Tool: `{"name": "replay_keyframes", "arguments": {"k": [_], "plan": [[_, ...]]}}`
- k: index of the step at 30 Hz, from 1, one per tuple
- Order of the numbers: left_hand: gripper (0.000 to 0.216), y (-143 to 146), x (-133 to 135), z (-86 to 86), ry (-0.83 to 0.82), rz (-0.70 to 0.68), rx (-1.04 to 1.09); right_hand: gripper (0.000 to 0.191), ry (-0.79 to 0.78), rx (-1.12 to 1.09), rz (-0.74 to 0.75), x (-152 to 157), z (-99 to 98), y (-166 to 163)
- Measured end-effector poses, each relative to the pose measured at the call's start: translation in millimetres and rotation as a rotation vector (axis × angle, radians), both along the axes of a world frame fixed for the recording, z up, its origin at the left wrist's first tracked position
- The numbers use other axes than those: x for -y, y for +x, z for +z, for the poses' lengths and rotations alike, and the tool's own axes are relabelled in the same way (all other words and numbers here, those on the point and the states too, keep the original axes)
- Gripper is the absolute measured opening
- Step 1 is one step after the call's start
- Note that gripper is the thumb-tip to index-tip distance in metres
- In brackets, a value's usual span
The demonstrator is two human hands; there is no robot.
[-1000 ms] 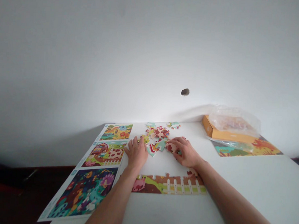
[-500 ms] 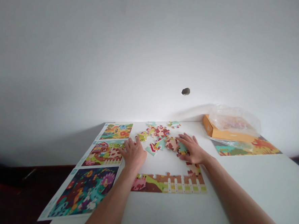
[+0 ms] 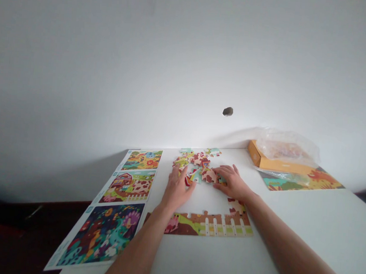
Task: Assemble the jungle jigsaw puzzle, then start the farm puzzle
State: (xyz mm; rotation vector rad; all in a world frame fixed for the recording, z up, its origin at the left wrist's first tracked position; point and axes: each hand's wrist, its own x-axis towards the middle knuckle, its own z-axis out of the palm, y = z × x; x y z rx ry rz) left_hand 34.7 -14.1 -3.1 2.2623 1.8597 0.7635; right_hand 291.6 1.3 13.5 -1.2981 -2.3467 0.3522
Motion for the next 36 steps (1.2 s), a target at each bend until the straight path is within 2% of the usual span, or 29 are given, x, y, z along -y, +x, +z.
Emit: {"name": "replay_keyframes", "arguments": {"k": [4, 7, 10, 12, 17, 21, 23, 28, 33, 36], "plan": [[0.068, 4, 6, 5.5, -0.030, -0.192, -0.031, 0.051, 0.035, -0.008, 0.039, 2, 4.6, -11], [0.064, 7, 9, 9.3, -0.053, -0.282, -0.095, 0.062, 0.034, -0.007, 0.109, 6, 9.0, -15], [0.054, 8, 10, 10.9, -0.081, -0.266, -0.106, 0.083, 0.000, 0.054, 0.153, 8, 11.0, -9], [0.051, 7, 9, 10.5, -0.093, -0.223, -0.097, 0.090, -0.049, 0.106, 0.120, 5, 8.9, 3], [0.059, 2, 3, 6.7, -0.081, -0.054, -0.091, 0.078, -0.139, 0.124, -0.040, -6, -2.5, 33], [0.058, -1, 1, 9.9, -0.036, 0.071, -0.057, 0.071, -0.130, 0.093, -0.006, -6, -2.9, 27], [0.049, 0, 3, 13.1, 0.001, 0.045, -0.045, 0.071, -0.124, 0.078, 0.026, -1, -0.3, 14], [0.049, 6, 8, 12.7, 0.028, -0.202, -0.106, 0.059, -0.025, 0.046, 0.145, 9, 3.8, -15], [0.042, 4, 4, 5.2, 0.029, -0.138, -0.072, 0.040, 0.073, 0.005, 0.119, 7, 2.9, -17], [0.037, 4, 3, 4.1, 0.041, -0.132, -0.052, 0.038, 0.095, 0.003, 0.074, 5, 2.5, -13]]}}
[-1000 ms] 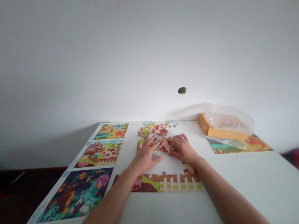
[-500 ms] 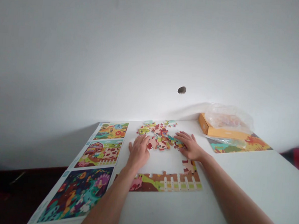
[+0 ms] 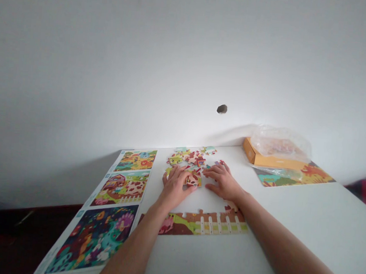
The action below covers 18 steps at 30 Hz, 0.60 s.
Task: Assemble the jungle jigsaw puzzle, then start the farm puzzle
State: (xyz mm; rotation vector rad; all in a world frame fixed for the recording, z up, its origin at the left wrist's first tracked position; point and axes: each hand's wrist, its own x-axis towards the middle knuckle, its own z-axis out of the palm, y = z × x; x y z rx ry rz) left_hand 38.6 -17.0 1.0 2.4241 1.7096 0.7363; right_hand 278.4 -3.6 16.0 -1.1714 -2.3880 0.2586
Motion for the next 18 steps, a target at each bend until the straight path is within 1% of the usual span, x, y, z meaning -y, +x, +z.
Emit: {"name": "replay_keyframes", "arguments": {"k": [4, 6, 8, 11, 14, 16, 18], "plan": [[0.031, 1, 2, 1.7, -0.002, -0.025, 0.031, 0.040, -0.004, 0.010, -0.104, -1, -1.0, 3], [0.029, 2, 2, 3.1, 0.010, -0.027, 0.069, 0.041, -0.013, 0.015, -0.125, -2, -1.9, 4], [0.028, 1, 0, 5.0, 0.054, -0.019, 0.141, 0.043, -0.008, 0.014, -0.119, -2, -3.1, 5], [0.029, -1, -5, 8.6, 0.173, 0.013, 0.271, 0.044, 0.010, 0.009, -0.103, -2, -5.0, 6], [0.030, -3, -8, 12.3, 0.268, 0.056, 0.340, 0.044, 0.007, 0.013, -0.100, -3, -6.1, 6], [0.030, -4, -8, 14.0, 0.280, 0.079, 0.350, 0.044, 0.001, 0.014, -0.105, -3, -6.1, 6], [0.031, -4, -6, 14.9, 0.254, 0.092, 0.343, 0.043, -0.001, 0.009, -0.102, -3, -5.2, 6]]}}
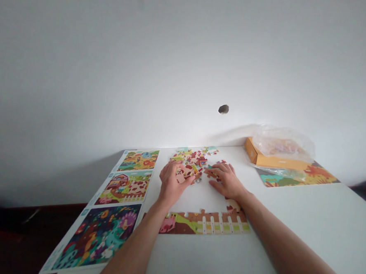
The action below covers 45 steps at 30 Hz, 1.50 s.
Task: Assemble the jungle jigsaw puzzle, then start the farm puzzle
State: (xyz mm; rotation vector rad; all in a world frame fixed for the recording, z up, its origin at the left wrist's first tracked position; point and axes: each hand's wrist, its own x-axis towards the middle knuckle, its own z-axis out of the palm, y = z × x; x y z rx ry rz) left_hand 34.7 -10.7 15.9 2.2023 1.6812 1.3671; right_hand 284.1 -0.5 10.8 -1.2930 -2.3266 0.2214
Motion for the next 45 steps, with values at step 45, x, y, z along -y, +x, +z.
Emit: {"name": "replay_keyframes", "arguments": {"k": [45], "plan": [[0.027, 26, 28, 0.0, -0.243, -0.754, -0.314, 0.021, -0.440, -0.148, 0.257, 9, 23.9, 22]]}}
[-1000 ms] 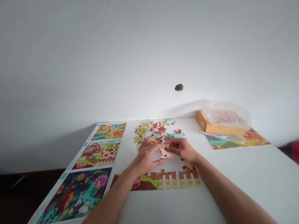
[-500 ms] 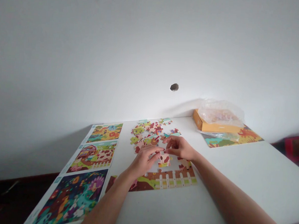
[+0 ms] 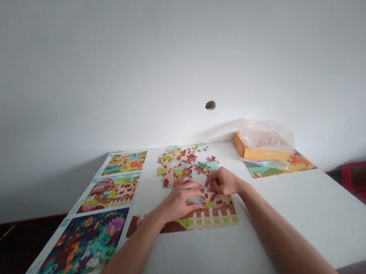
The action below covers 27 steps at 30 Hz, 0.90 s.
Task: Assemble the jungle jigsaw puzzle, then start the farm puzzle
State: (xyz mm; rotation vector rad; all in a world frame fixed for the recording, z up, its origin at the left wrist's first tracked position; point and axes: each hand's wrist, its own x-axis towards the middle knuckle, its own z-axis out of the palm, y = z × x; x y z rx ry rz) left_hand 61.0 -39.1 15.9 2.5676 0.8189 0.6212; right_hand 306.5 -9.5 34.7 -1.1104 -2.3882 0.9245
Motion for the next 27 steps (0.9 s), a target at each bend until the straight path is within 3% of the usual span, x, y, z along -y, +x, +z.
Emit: {"name": "replay_keyframes", "arguments": {"k": [13, 18, 21, 24, 27], "plan": [[0.026, 1, -1, -3.9, 0.044, 0.025, 0.030, 0.017, 0.085, 0.054, 0.021, 3, -1.1, -4], [0.013, 4, -4, -9.8, 0.111, 0.134, 0.140, 0.010, 0.208, -0.092, -0.095, 3, -5.6, -15], [0.013, 1, -7, -7.3, 0.188, 0.185, 0.160, 0.010, 0.186, -0.192, -0.199, 2, -7.9, -21], [0.020, -6, -9, -0.2, 0.265, 0.396, 0.160, 0.013, 0.158, -0.287, -0.404, -4, -13.4, -21], [0.031, -12, -9, 6.4, 0.266, 0.817, 0.042, 0.017, 0.155, -0.325, -0.656, -11, -21.2, -20]]}}
